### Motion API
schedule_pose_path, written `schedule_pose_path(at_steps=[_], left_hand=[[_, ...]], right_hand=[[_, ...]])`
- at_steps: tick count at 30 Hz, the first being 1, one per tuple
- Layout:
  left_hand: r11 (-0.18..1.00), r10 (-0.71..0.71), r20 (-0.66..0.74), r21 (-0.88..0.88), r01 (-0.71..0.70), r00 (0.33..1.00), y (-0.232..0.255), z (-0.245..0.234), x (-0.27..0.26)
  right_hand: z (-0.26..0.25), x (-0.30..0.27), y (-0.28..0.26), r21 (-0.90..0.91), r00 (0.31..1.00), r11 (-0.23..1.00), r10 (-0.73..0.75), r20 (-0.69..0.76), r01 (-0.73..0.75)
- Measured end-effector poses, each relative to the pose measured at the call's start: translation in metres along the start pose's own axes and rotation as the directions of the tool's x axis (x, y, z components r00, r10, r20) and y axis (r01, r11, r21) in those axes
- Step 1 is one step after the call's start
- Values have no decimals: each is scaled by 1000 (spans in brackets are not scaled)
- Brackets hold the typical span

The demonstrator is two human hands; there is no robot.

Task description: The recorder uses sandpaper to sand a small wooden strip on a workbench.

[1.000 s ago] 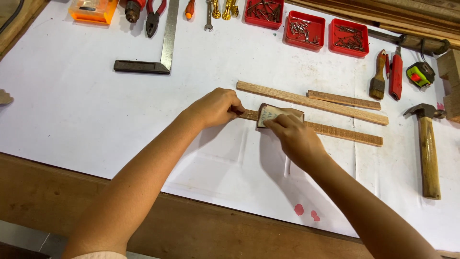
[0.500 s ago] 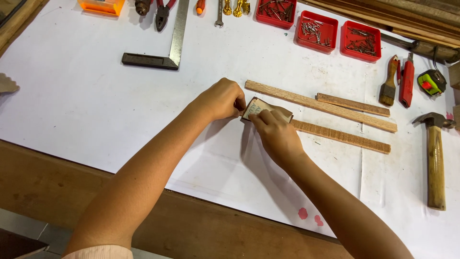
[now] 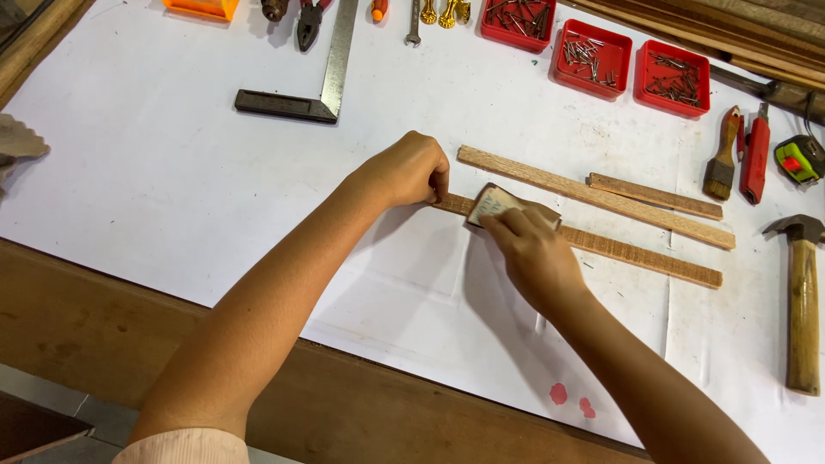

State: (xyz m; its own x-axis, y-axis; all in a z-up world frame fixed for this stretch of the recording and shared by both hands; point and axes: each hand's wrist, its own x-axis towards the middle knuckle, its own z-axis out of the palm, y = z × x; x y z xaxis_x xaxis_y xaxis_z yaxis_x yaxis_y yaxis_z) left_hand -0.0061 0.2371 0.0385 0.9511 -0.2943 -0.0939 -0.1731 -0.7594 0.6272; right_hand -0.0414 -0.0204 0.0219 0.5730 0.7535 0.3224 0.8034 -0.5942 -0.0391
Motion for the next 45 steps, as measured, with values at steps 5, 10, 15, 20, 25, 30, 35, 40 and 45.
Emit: schedule_pose_path(at_steps=[5,10,15,20,25,30,35,40,45], left_hand=[[1000,-19,-53,6,19,998,7,4,-1],[998,-46,-69,39,49,997,5,4,5],[994,-105,-4,-10,105,995,9,-2,2],[991,-100,-57,81,104,993,20,4,4],[925,68,-232,379,26,970,42,56,3],[874,87,-85,485,-35,993,77,73,-15],[736,41,0,676,-30,999,96,78,-10],[523,3,22,852,-20,1000,105,87,10],[877,150,-194,479,-39,970,88,86,18]], right_hand=[[-2,35,-28,0,999,1000,-16,46,16],[-12,24,-5,92,998,994,-63,1,63],[-22,10,10,11,997,998,-57,55,57],[-1,28,-16,-21,999,999,-43,-6,43],[0,20,-5,-9,996,996,-87,-16,87],[-24,-9,13,10,995,996,-89,51,89],[-31,-45,44,-12,998,998,-61,-32,61],[-15,-36,41,-24,999,1000,2,-40,-3],[-16,-28,42,37,998,999,29,-63,-26]])
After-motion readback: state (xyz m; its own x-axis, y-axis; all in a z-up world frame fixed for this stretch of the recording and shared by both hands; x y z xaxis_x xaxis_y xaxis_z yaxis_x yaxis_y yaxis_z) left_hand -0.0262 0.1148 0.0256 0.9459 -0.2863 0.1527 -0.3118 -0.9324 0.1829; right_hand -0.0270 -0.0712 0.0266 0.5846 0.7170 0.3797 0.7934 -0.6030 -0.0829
